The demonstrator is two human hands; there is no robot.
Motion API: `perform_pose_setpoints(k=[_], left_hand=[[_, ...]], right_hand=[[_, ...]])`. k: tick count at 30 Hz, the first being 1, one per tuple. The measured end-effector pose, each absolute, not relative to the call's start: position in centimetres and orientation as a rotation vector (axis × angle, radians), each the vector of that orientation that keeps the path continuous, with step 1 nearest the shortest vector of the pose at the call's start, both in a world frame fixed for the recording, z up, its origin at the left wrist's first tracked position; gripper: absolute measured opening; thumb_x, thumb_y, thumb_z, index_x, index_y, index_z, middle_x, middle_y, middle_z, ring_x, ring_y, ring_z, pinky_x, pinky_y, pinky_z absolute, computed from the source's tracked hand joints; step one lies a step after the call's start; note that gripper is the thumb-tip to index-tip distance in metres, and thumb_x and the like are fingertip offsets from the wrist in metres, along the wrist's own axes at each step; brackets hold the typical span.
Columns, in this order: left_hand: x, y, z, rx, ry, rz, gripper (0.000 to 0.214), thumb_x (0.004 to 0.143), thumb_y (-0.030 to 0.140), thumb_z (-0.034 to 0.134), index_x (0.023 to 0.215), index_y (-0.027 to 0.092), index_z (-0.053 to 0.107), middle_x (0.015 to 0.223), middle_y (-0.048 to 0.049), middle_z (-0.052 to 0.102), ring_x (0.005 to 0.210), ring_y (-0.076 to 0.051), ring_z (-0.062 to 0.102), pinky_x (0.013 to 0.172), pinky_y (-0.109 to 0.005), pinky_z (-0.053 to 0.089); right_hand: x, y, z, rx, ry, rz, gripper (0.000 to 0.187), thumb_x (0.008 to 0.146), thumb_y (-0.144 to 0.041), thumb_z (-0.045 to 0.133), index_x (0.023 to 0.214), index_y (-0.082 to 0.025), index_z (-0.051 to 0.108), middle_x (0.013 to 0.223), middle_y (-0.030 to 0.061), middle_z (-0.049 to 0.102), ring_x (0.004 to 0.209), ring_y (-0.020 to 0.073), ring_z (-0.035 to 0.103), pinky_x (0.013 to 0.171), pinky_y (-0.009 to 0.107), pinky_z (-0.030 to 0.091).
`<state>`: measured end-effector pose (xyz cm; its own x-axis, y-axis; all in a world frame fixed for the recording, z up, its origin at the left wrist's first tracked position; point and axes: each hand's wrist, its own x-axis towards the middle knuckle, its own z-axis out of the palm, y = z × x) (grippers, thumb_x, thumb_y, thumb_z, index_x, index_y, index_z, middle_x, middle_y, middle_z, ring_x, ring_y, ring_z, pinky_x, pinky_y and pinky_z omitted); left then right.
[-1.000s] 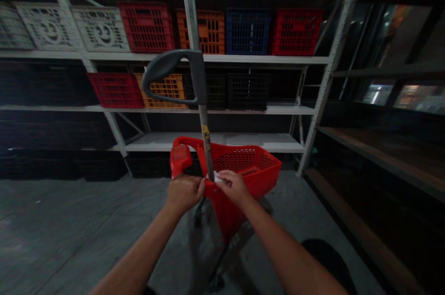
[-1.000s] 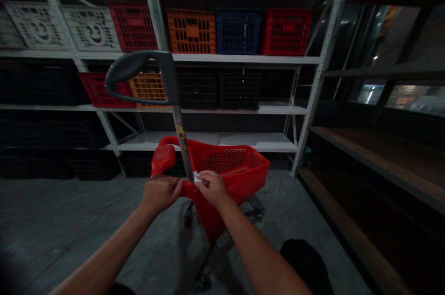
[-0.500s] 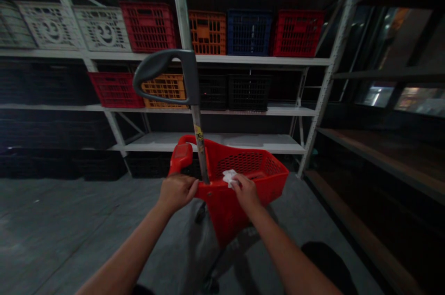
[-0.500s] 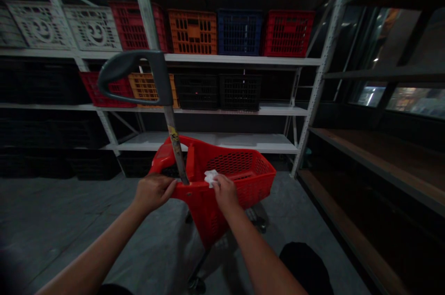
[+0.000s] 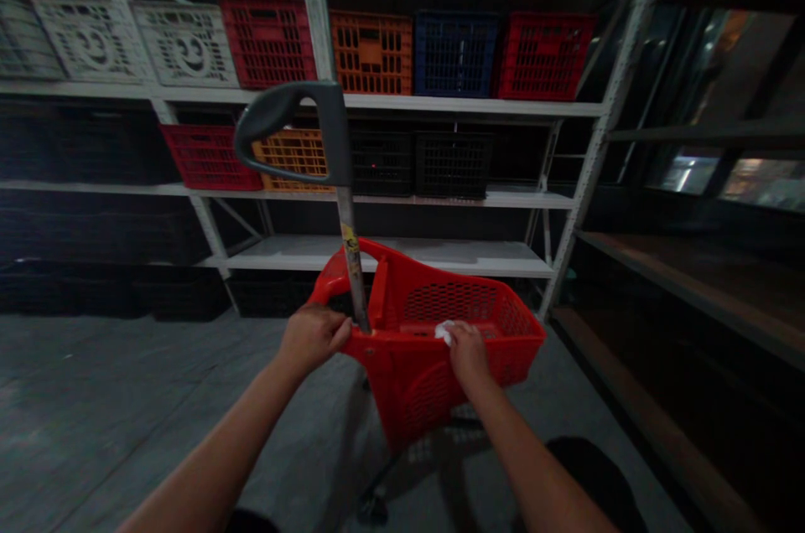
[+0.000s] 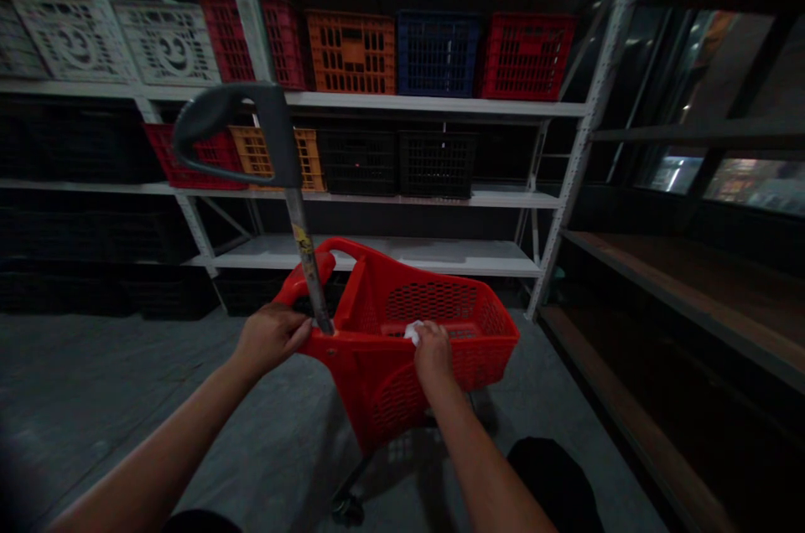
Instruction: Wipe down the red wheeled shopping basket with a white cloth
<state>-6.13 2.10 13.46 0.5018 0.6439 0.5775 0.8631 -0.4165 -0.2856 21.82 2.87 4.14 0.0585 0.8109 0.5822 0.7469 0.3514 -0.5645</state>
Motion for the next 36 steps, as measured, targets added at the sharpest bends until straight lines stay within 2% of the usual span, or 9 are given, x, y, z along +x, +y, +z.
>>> perform_pose_setpoints(k=[4,8,11,15,20,23,26,30,36], left_hand=[[-5.5,1.8,13.9,-2.185,-1.293,-0.505,0.041,0.082,0.035,0.034,0.056,0.019,0.06,0.059,-0.0038,0.062,0.063,-0.016,0.055,0.063,-0.029,0.037],[-4.7,0.9,14.0,-2.129,-1.348,-0.549,0.039,0.082,0.034,0.033,0.065,0.018,0.064,0.074,-0.0068,0.064,0.073,-0.018,0.056,0.068,-0.031,0.038],[-4.4,0.7,13.5,-2.081,-1.411,-0.551,0.041,0.082,0.034,0.031,0.063,0.017,0.063,0.066,-0.0077,0.063,0.066,-0.019,0.056,0.065,-0.033,0.037],[-4.3,1.1,12.6,-1.98,-1.413,-0.573,0.042,0.082,0.033,0.031,0.056,0.016,0.06,0.057,-0.0068,0.061,0.06,-0.018,0.054,0.064,-0.035,0.034],[-4.5,1.2,12.2,-1.935,-1.339,-0.605,0.037,0.082,0.031,0.035,0.057,0.018,0.059,0.056,-0.0035,0.061,0.058,-0.017,0.054,0.066,-0.035,0.033],[-4.6,1.1,12.2,-1.932,-1.315,-0.628,0.035,0.081,0.03,0.037,0.057,0.018,0.058,0.056,-0.0024,0.061,0.059,-0.016,0.054,0.066,-0.034,0.034],[-4.8,1.2,12.2,-1.927,-1.323,-0.63,0.034,0.081,0.029,0.038,0.056,0.018,0.058,0.056,-0.0024,0.061,0.059,-0.016,0.054,0.067,-0.034,0.034],[-5.0,1.2,12.0,-1.922,-1.33,-0.632,0.034,0.081,0.029,0.038,0.055,0.018,0.058,0.056,-0.003,0.061,0.059,-0.017,0.053,0.066,-0.035,0.034],[-5.3,1.2,11.8,-1.922,-1.321,-0.65,0.033,0.08,0.029,0.039,0.054,0.018,0.056,0.054,-0.002,0.06,0.059,-0.016,0.053,0.065,-0.034,0.033]], right_hand=[[17.4,1.4,5.3,-1.147,-1.734,0.14,0.035,0.074,-0.002,0.043,0.092,-0.021,0.067,0.1,0.0068,0.062,0.094,0.0176,0.053,0.084,0.032,0.041],[16.2,0.7,5.1,-0.96,-1.764,0.144,0.03,0.079,-0.01,0.046,0.098,-0.023,0.064,0.103,0.0059,0.062,0.096,0.0164,0.053,0.086,0.033,0.041],[19.6,1.5,4.7,-1.04,-1.853,0.193,0.03,0.077,-0.008,0.047,0.096,-0.023,0.065,0.099,0.0057,0.064,0.094,0.0161,0.055,0.085,0.032,0.041],[22.3,3.5,7.6,-1.296,-1.901,0.3,0.022,0.072,-0.008,0.053,0.08,-0.02,0.07,0.084,0.0053,0.066,0.081,0.0155,0.059,0.078,0.028,0.044],[16.2,6.2,12.1,-0.89,-1.974,0.192,0.024,0.075,-0.016,0.056,0.096,-0.02,0.066,0.101,0.0042,0.057,0.092,0.0138,0.054,0.081,0.024,0.041],[12.3,9.0,11.9,-0.785,-2.269,0.193,0.018,0.074,-0.015,0.058,0.087,-0.022,0.068,0.091,0.0013,0.061,0.084,0.0124,0.055,0.077,0.022,0.04],[10.9,12.2,11.1,-0.956,-2.317,0.171,0.013,0.074,-0.015,0.058,0.079,-0.019,0.069,0.082,0.0024,0.063,0.078,0.0135,0.055,0.072,0.022,0.039],[11.3,12.9,10.7,-1.065,-2.227,0.16,0.015,0.077,-0.018,0.054,0.076,-0.017,0.069,0.082,0.0035,0.061,0.075,0.0131,0.053,0.068,0.021,0.039],[12.6,10.9,10.4,-0.744,-2.36,0.425,0.014,0.069,-0.025,0.066,0.081,-0.019,0.069,0.084,0.0008,0.06,0.078,0.0121,0.055,0.069,0.02,0.041]])
